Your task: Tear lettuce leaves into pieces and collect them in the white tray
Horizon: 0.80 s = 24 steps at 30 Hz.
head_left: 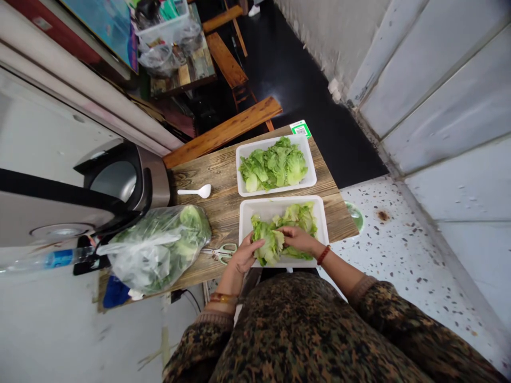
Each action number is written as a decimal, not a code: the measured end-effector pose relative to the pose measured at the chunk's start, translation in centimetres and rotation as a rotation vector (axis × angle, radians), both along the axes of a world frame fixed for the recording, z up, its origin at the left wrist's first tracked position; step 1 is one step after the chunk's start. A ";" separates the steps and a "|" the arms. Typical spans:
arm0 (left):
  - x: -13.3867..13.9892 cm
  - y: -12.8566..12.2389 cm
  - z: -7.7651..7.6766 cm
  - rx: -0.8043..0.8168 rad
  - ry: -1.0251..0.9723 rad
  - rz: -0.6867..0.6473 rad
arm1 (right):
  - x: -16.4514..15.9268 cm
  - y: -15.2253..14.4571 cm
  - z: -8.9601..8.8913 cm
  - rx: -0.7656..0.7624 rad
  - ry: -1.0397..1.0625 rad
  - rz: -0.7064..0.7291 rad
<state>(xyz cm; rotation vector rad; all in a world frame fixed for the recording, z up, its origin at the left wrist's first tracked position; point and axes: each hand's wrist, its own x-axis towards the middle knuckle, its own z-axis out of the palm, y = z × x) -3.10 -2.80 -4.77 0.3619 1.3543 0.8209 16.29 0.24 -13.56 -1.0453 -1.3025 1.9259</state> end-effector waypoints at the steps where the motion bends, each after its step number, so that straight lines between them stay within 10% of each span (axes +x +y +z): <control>1: -0.5 -0.1 -0.1 -0.007 0.020 0.036 | 0.6 0.5 -0.4 -0.033 -0.031 -0.030; 6: -2.5 -0.3 -0.3 -0.004 0.051 0.210 | 2.7 4.1 -1.9 0.134 -0.423 -0.241; 13: -2.4 0.3 0.0 0.019 0.047 0.247 | -2.2 6.1 -0.9 0.610 -0.688 0.246; 19: -2.3 0.4 -0.3 0.022 0.018 0.255 | -0.7 6.4 -1.4 0.496 -0.687 0.245; 24: -2.1 0.9 -0.6 0.009 -0.008 0.256 | 2.3 5.3 -1.2 -0.018 -0.202 -0.085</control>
